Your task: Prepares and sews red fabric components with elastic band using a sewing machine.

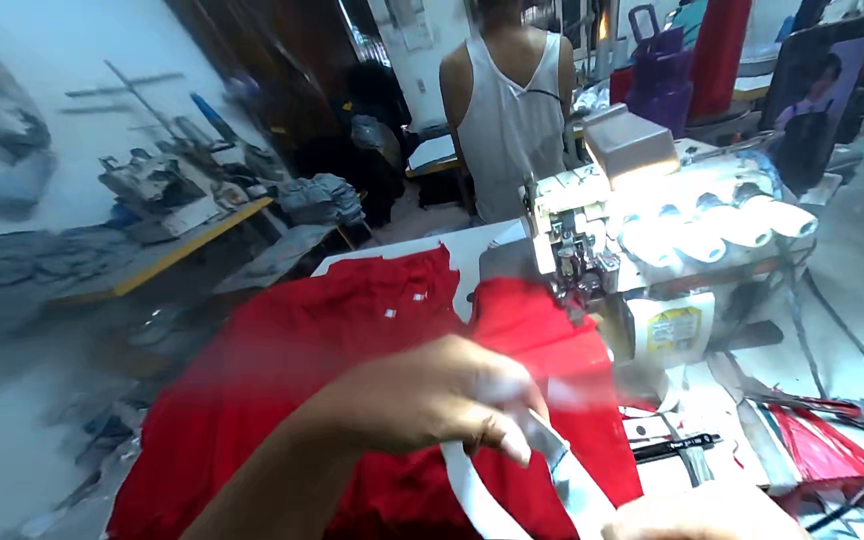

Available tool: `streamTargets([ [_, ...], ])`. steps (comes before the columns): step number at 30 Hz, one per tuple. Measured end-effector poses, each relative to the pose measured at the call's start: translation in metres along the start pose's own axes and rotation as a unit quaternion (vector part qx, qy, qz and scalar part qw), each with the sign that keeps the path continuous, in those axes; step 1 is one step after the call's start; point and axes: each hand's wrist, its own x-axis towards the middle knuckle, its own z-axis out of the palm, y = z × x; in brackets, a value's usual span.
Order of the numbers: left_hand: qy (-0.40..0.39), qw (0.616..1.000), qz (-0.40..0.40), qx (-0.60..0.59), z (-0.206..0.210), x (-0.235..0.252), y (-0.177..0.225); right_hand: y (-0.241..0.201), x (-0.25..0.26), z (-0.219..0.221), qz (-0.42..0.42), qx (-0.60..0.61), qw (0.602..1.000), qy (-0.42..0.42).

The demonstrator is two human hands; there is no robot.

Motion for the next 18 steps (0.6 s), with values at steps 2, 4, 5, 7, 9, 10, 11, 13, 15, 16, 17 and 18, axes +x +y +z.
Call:
streamTargets([
  [2,0.045,0.999,-0.018,0.023,-0.008,0.015,0.001,0.006,0.008,0.000,-0.030,-0.114,0.991,0.056],
  [4,0.074,0.997,-0.004,0.019,-0.017,0.029,-0.015,0.027,0.016,0.000,-0.085,-0.273,0.946,0.155],
  [5,0.087,0.996,0.010,0.010,-0.023,0.032,-0.033,0.039,0.020,-0.003,-0.113,-0.347,0.909,0.200],
  [7,0.124,0.992,-0.016,-0.020,-0.031,0.036,-0.061,0.049,0.026,-0.008,-0.127,-0.464,0.841,0.249],
  [9,0.153,0.983,-0.067,-0.074,-0.025,0.055,-0.052,0.054,0.029,-0.014,-0.112,-0.540,0.795,0.254],
  [10,0.169,0.976,-0.115,-0.078,-0.020,0.065,-0.038,0.059,0.031,-0.016,-0.110,-0.558,0.782,0.256],
  [11,0.174,0.971,-0.152,-0.065,-0.017,0.072,-0.031,0.064,0.032,-0.017,-0.109,-0.568,0.773,0.261],
  [13,0.147,0.979,-0.131,-0.048,-0.024,0.071,-0.049,0.072,0.032,-0.016,-0.106,-0.568,0.773,0.263],
  [15,0.126,0.986,-0.104,-0.011,-0.033,0.063,-0.079,0.071,0.029,-0.011,-0.094,-0.567,0.780,0.249],
  [16,0.126,0.980,-0.155,0.020,-0.032,0.061,-0.074,0.067,0.026,-0.008,-0.084,-0.561,0.789,0.234],
  [17,0.122,0.972,-0.196,0.037,-0.031,0.061,-0.066,0.065,0.024,-0.006,-0.076,-0.558,0.795,0.224],
  [18,0.108,0.978,-0.177,0.039,-0.035,0.058,-0.076,0.065,0.023,-0.005,-0.070,-0.557,0.798,0.218],
])
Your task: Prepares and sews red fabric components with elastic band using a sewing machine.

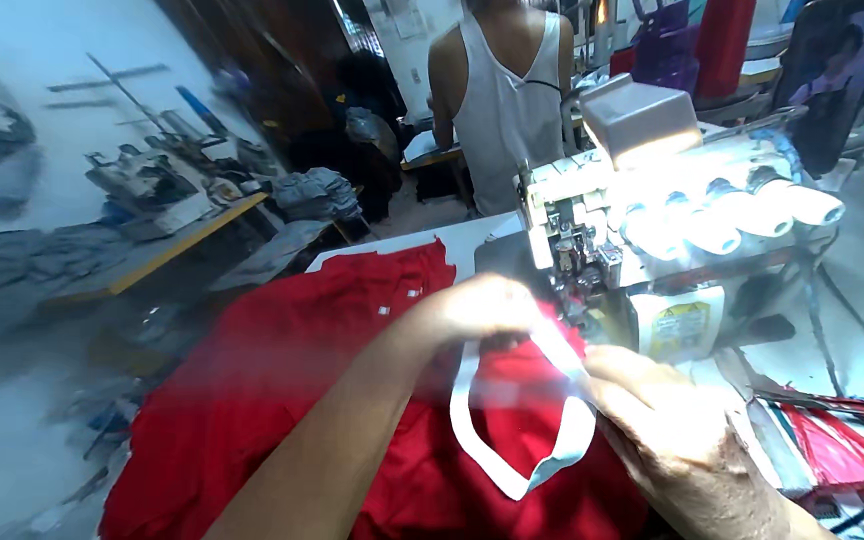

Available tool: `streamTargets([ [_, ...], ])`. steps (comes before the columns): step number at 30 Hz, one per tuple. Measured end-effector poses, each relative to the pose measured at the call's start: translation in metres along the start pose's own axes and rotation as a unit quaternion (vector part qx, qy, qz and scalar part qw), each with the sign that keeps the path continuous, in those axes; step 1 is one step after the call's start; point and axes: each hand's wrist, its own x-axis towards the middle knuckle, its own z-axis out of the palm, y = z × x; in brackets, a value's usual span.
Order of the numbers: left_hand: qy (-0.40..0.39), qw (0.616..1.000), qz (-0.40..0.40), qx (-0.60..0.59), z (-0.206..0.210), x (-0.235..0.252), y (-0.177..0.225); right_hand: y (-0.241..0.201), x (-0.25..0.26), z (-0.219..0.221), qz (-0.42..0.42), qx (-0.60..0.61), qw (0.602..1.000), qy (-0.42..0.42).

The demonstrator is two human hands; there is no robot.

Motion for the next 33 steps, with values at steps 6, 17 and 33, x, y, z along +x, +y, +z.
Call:
streamTargets([
  [6,-0.001,0.990,-0.111,0.084,0.012,-0.007,0.072,0.000,0.000,-0.002,0.015,0.035,0.999,-0.005],
  [17,0.066,0.970,-0.070,0.223,0.015,-0.005,0.081,0.003,0.007,0.006,-0.017,-0.024,0.999,0.022],
  [33,0.024,0.983,-0.093,0.158,0.016,0.002,0.077,0.014,0.005,0.004,-0.008,0.068,0.997,0.036],
])
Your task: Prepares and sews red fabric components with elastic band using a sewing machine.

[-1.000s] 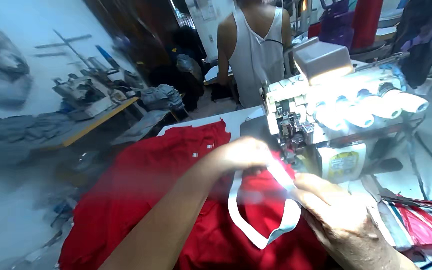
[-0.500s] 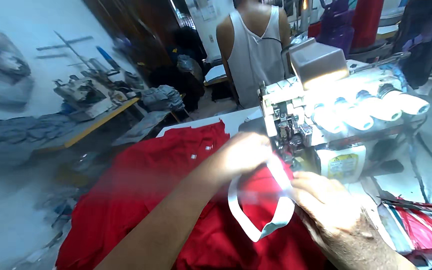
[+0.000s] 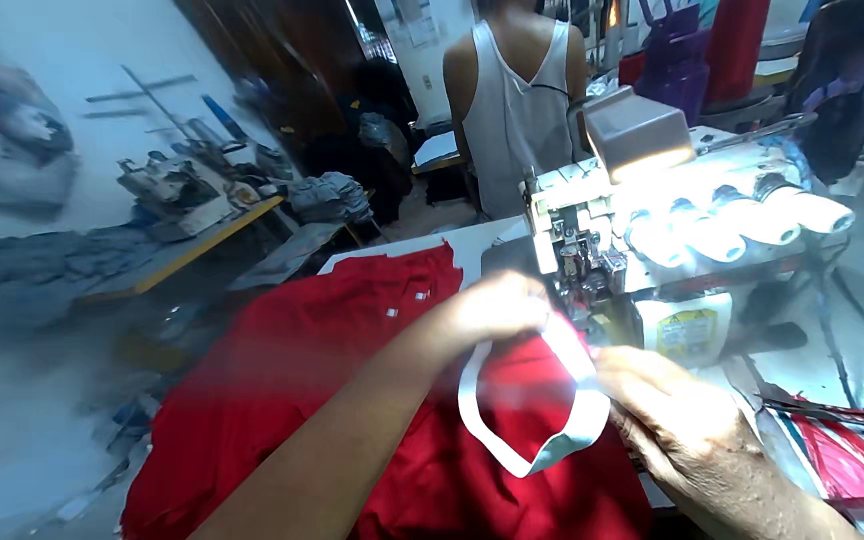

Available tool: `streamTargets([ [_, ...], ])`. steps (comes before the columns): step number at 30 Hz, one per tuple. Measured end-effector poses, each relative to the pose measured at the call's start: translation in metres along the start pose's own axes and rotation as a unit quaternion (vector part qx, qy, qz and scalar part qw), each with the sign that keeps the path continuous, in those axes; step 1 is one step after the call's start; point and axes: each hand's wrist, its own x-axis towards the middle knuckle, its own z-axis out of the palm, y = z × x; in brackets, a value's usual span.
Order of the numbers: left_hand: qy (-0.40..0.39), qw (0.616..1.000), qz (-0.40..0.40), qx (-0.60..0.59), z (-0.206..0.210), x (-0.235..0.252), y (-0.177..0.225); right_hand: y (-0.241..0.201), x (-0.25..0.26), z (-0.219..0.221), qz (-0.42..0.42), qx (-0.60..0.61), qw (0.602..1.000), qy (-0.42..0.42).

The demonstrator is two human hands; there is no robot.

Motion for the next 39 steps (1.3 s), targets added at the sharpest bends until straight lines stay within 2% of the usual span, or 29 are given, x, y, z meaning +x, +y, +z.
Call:
streamTargets([
  [4,0.023,0.999,0.013,0.034,0.004,0.000,0.000,0.000,0.000,0.001,0.010,0.016,1.000,0.002],
  [10,0.056,0.996,0.022,0.068,0.009,-0.001,0.001,-0.006,-0.001,0.005,0.005,-0.036,0.999,-0.013],
  [12,0.099,0.986,0.106,0.085,0.016,0.007,-0.032,-0.009,0.000,0.001,0.008,-0.042,0.998,-0.045],
  [14,0.194,0.948,0.222,0.118,0.028,0.030,-0.084,-0.014,0.003,-0.005,0.000,-0.060,0.994,-0.089],
  [15,0.189,0.951,0.212,0.119,0.028,0.029,-0.083,-0.015,0.004,-0.005,-0.012,-0.086,0.992,-0.092],
  [16,0.163,0.965,0.175,0.112,0.025,0.021,-0.066,-0.016,0.005,-0.003,-0.022,-0.115,0.989,-0.085],
  [18,0.090,0.993,0.054,0.049,0.015,0.003,-0.014,-0.019,0.006,0.002,-0.036,-0.165,0.984,-0.052],
  [20,0.081,0.996,0.013,0.041,0.014,0.002,-0.002,-0.027,0.010,0.000,-0.036,-0.199,0.977,-0.065],
  [28,0.125,0.992,0.003,0.027,0.016,0.010,-0.007,-0.030,0.013,0.004,0.013,-0.178,0.982,-0.061],
  [34,0.159,0.987,0.025,0.031,0.029,0.001,-0.002,-0.032,0.005,-0.009,0.047,-0.188,0.979,-0.060],
  [39,0.166,0.986,-0.030,0.016,0.027,0.010,0.001,-0.034,0.008,-0.010,0.058,-0.202,0.975,-0.070],
])
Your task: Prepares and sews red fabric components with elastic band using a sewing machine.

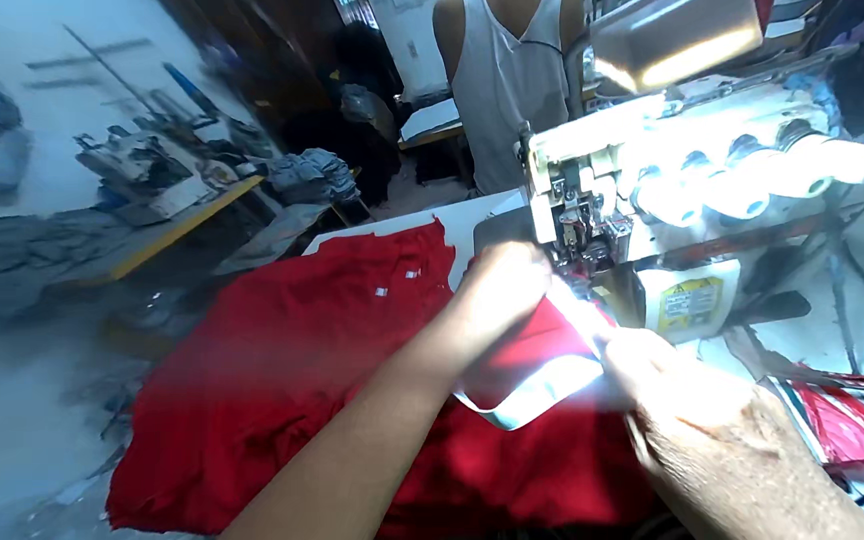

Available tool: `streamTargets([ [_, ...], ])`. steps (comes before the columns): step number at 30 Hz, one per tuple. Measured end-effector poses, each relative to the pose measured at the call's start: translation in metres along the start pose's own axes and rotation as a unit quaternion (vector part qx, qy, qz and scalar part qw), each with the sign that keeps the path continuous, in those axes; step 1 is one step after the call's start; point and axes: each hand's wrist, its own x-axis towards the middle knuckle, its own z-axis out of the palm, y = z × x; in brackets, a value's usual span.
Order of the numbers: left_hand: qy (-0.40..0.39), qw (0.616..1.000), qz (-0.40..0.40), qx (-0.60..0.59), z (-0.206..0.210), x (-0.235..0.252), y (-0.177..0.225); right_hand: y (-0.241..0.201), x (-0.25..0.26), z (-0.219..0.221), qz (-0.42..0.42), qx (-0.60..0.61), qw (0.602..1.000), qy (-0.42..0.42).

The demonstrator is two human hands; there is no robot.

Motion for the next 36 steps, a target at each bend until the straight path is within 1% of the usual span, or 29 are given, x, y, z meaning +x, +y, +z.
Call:
streamTargets([
  [3,0.025,0.999,-0.039,0.006,0.002,0.014,0.000,0.005,0.008,0.001,0.000,-0.021,1.000,-0.013],
  [5,0.021,0.998,-0.063,0.011,0.001,0.019,0.005,0.005,0.010,0.000,0.007,-0.022,1.000,-0.019],
  [15,0.046,0.997,-0.068,0.010,0.004,0.024,0.005,0.001,0.007,0.003,0.032,0.002,0.999,-0.001],
  [18,0.034,0.996,-0.084,-0.014,0.002,0.023,0.005,0.000,0.007,0.004,0.036,-0.006,0.999,0.003],
  [22,0.018,0.995,-0.080,-0.051,0.002,0.027,-0.001,-0.001,0.006,0.006,0.044,0.004,0.999,0.007],
  [25,0.013,0.994,-0.047,-0.094,0.002,0.022,-0.006,0.001,0.007,0.010,0.044,0.010,0.999,0.012],
  [27,-0.010,0.984,-0.023,-0.174,-0.003,0.007,-0.009,0.003,0.008,0.012,0.043,0.032,0.998,0.017],
  [29,0.000,0.957,-0.020,-0.290,-0.009,-0.015,-0.013,0.008,0.010,0.012,0.050,0.086,0.995,0.005],
  [30,0.014,0.928,-0.019,-0.371,-0.013,-0.027,-0.015,0.010,0.013,0.009,0.065,0.122,0.990,-0.021],
  [32,0.045,0.845,0.001,-0.533,-0.023,-0.047,-0.020,0.016,0.020,-0.003,0.099,0.194,0.969,-0.113],
  [33,0.063,0.807,0.025,-0.587,-0.030,-0.055,-0.023,0.020,0.024,-0.008,0.104,0.229,0.956,-0.153],
  [34,0.092,0.775,0.057,-0.623,-0.037,-0.061,-0.023,0.024,0.025,-0.010,0.095,0.264,0.946,-0.163],
  [35,0.116,0.752,0.092,-0.642,-0.043,-0.066,-0.023,0.027,0.026,-0.012,0.087,0.302,0.935,-0.165],
  [36,0.122,0.741,0.126,-0.648,-0.048,-0.070,-0.023,0.028,0.026,-0.015,0.089,0.343,0.920,-0.170],
])
